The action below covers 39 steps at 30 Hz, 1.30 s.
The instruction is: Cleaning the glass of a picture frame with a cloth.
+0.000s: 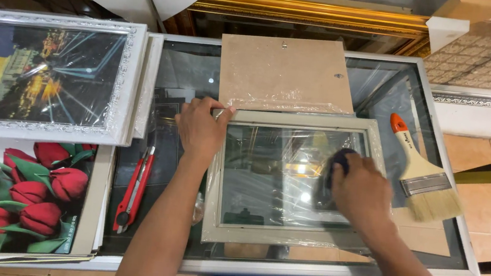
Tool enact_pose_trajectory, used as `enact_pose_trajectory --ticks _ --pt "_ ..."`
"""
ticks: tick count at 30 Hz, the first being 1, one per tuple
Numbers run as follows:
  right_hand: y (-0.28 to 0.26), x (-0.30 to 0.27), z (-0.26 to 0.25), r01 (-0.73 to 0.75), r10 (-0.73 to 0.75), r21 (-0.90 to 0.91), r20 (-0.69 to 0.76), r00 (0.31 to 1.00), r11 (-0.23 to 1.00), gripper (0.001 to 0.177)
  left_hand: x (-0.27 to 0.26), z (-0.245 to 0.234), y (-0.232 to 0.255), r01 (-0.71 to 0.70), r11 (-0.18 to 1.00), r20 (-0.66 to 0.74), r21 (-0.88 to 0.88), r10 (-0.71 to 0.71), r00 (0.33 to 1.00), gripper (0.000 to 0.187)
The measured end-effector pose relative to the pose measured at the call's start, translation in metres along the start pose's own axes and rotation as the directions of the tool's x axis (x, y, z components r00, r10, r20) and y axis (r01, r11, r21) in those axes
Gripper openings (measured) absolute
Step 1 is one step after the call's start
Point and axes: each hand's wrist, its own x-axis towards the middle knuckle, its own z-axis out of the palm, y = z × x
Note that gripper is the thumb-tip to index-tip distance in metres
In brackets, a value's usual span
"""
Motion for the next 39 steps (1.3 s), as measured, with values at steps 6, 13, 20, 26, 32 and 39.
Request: enact_pose_trajectory --ticks 6,13,20,26,32,39 --pt "-0.174 -0.021 -0.016 0.354 -0.389 0.237 0.118 0.914 0.905 0.046 0.005 0.007 -0.014 0.006 0.999 0.045 0.051 -0.009 0.999 0.034" --pt "-0.109 0.005 -0.023 0.293 -0.337 0.277 0.126 0.933 0.915 0.039 0.005 0.007 -0.011 0.012 0.999 0.043 0.036 -0.014 0.999 0.031" --pt "0.032 0.049 0.005 -0.088 0.081 0.081 0.083 0.993 0.993 0.049 0.002 0.003 -0.005 -0.012 1.000 -0.019 -0.009 0.011 1.000 0.025" --pt "-0.088 0.019 -0.013 0.277 -0.296 0.234 0.049 0.954 0.932 0.041 0.003 0.004 -0.008 -0.026 1.000 -0.026 0.007 0.026 0.999 0.022" --pt "-0.176 0.035 -0.018 0.616 -0.648 0.275 0.035 0.761 0.738 0.032 0.005 0.005 -0.013 -0.019 0.999 -0.001 0.034 0.019 1.000 0.018" --pt "-0.143 -0.034 -0.031 0.703 -0.755 0.298 0.114 0.646 0.646 0.037 0.003 -0.002 -0.003 0.005 0.999 0.052 0.041 -0.007 0.999 0.023"
